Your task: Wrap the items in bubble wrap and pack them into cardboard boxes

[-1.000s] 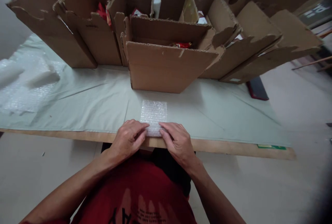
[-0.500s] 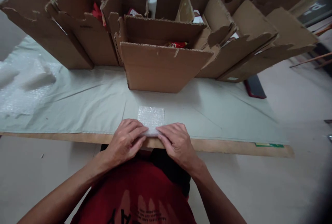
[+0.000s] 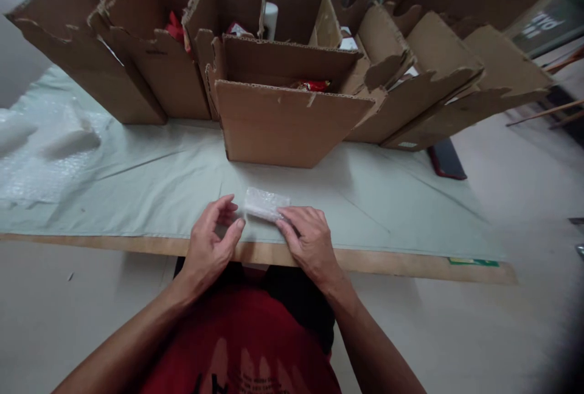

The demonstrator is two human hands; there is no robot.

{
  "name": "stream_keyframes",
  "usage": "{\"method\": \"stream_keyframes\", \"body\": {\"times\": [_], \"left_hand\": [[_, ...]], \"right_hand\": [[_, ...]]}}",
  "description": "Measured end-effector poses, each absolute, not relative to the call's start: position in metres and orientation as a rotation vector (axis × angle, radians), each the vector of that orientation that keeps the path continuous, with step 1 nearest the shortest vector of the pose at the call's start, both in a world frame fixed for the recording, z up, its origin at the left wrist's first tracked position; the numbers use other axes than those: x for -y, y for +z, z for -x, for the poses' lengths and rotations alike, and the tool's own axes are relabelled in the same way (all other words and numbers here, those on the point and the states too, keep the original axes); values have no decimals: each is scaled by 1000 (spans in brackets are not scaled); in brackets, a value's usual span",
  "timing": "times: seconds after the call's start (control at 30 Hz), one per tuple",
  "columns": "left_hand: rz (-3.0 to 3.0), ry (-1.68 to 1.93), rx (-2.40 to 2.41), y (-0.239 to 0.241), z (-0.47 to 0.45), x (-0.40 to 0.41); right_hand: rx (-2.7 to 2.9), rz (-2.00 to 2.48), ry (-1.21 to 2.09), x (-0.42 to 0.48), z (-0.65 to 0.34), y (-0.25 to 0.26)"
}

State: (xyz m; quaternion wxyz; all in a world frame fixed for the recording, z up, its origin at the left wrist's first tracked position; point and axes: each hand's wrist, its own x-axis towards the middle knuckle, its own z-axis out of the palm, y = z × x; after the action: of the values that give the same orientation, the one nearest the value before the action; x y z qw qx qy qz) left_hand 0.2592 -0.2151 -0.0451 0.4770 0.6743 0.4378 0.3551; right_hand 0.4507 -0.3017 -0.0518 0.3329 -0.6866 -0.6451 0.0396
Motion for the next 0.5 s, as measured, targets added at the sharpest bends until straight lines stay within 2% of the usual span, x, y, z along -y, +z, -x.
{"method": "stream_keyframes", "body": {"times": [0.1, 0.2, 0.37, 0.43, 0.5], "left_hand": [[-1075, 744, -1024, -36, -259, 231], [-813, 684, -951, -32, -267, 235], [-900, 631, -917, -31, -274, 237], [-1026, 573, -886, -27, -275, 235], [-1280, 620, -845, -17, -275, 225]], "right_hand": [[1555, 1725, 322, 304, -442, -47], [1485, 1672, 488, 312, -434, -43], [1134, 1668, 680, 323, -439, -36], [1119, 1608, 845, 324, -443, -30], [1150, 1589, 838, 323, -448, -22]]}}
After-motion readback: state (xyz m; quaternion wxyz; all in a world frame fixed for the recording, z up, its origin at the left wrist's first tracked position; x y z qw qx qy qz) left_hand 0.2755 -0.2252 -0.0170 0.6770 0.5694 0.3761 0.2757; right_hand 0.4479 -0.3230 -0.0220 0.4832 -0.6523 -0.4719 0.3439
